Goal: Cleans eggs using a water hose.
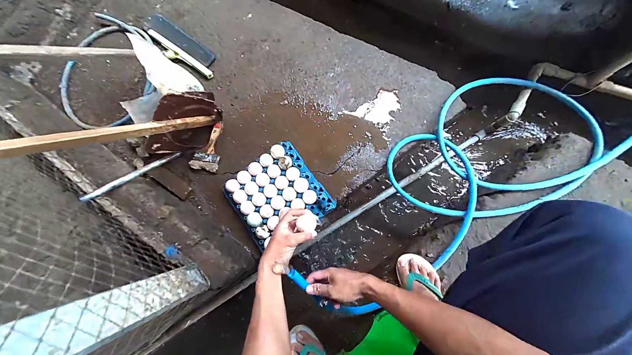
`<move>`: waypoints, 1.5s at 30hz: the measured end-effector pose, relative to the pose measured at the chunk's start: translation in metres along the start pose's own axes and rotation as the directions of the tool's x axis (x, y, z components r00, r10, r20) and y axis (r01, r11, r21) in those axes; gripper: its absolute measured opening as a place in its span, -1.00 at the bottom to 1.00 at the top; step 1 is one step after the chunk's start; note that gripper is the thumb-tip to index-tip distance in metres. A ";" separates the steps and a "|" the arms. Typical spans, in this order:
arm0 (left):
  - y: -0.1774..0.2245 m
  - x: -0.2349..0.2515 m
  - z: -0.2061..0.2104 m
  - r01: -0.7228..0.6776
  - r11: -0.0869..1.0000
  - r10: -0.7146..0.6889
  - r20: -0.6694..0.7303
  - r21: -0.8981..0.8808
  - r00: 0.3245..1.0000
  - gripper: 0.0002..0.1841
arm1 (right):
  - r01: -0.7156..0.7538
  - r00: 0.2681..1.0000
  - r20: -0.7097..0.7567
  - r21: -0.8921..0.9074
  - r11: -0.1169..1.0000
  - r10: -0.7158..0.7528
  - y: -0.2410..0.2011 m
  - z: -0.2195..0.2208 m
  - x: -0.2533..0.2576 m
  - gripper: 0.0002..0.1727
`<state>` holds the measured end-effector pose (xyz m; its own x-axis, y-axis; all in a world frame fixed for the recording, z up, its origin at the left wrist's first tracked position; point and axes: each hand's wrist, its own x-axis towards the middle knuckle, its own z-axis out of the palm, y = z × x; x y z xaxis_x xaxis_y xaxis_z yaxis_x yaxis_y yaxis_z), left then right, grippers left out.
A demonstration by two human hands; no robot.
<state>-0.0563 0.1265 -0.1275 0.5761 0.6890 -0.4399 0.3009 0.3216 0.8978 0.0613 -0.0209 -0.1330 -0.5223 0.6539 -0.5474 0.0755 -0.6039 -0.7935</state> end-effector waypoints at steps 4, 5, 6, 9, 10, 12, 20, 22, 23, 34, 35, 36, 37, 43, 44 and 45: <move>-0.013 0.037 -0.007 0.133 0.892 -0.099 -0.101 0.432 0.990 -0.33 | -0.083 0.991 -0.102 0.003 0.997 0.083 -0.004 -0.018 0.001 -0.48; -0.018 0.044 -0.009 0.121 0.848 -0.078 -0.104 0.516 0.992 -0.34 | -0.100 0.989 -0.108 0.015 0.995 0.101 -0.005 -0.021 0.001 -0.48; -0.023 0.049 -0.009 0.116 0.822 -0.066 -0.109 0.558 0.992 -0.34 | -0.109 0.988 -0.104 0.025 0.994 0.111 -0.004 -0.022 0.002 -0.48; -0.038 0.064 -0.006 0.066 0.778 -0.032 -0.066 0.625 0.997 -0.38 | -0.124 0.988 -0.088 0.052 0.991 0.128 -0.005 -0.025 0.003 -0.49; -0.042 0.067 -0.003 0.045 0.764 -0.028 -0.037 0.644 0.999 -0.40 | -0.128 0.987 -0.086 0.058 0.990 0.133 -0.005 -0.025 0.002 -0.49; -0.052 0.072 0.004 -0.042 0.733 0.015 0.046 0.679 0.999 -0.45 | -0.134 0.987 -0.079 0.054 0.990 0.138 -0.005 -0.026 0.001 -0.49; -0.083 0.080 0.018 -0.125 0.510 0.088 0.093 0.851 0.992 -0.61 | -0.128 0.990 -0.062 0.021 0.991 0.130 -0.010 -0.032 -0.004 -0.51; -0.081 0.080 0.019 -0.087 0.485 0.086 0.052 0.870 0.995 -0.61 | -0.122 0.991 -0.059 0.019 0.992 0.123 -0.010 -0.033 -0.004 -0.51; -0.079 0.081 0.020 -0.068 0.498 0.108 0.016 0.864 0.994 -0.62 | -0.122 0.991 -0.061 0.020 0.992 0.123 -0.010 -0.033 -0.005 -0.51; -0.034 0.122 0.043 0.451 0.430 -0.181 -0.414 0.782 0.892 -0.29 | -0.129 0.988 -0.087 0.035 0.991 0.131 -0.012 -0.038 -0.010 -0.51; -0.034 0.123 0.043 0.457 0.444 -0.181 -0.423 0.771 0.888 -0.30 | -0.127 0.987 -0.093 0.036 0.991 0.130 -0.012 -0.039 -0.011 -0.51; -0.035 0.124 0.042 0.462 0.460 -0.181 -0.429 0.759 0.885 -0.32 | -0.126 0.987 -0.096 0.035 0.991 0.129 -0.012 -0.040 -0.011 -0.50; -0.035 0.125 0.042 0.464 0.476 -0.186 -0.431 0.747 0.883 -0.33 | -0.122 0.987 -0.097 0.037 0.992 0.125 -0.012 -0.040 -0.011 -0.49; -0.041 0.118 0.040 0.419 0.528 -0.113 -0.428 0.739 0.897 -0.35 | -0.095 0.983 -0.154 0.063 0.993 0.104 -0.012 -0.040 -0.016 -0.46; -0.040 0.115 0.040 0.408 0.530 -0.092 -0.428 0.743 0.899 -0.35 | -0.093 0.982 -0.160 0.068 0.993 0.103 -0.012 -0.041 -0.015 -0.46; -0.040 0.112 0.040 0.403 0.533 -0.079 -0.431 0.744 0.899 -0.35 | -0.091 0.981 -0.165 0.068 0.994 0.101 -0.012 -0.041 -0.015 -0.45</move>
<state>0.0265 0.1648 -0.2135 0.1668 0.8739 -0.4567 0.9581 -0.0342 0.2844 0.1028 -0.0045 -0.1262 -0.3648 0.6557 -0.6610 0.0650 -0.6903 -0.7206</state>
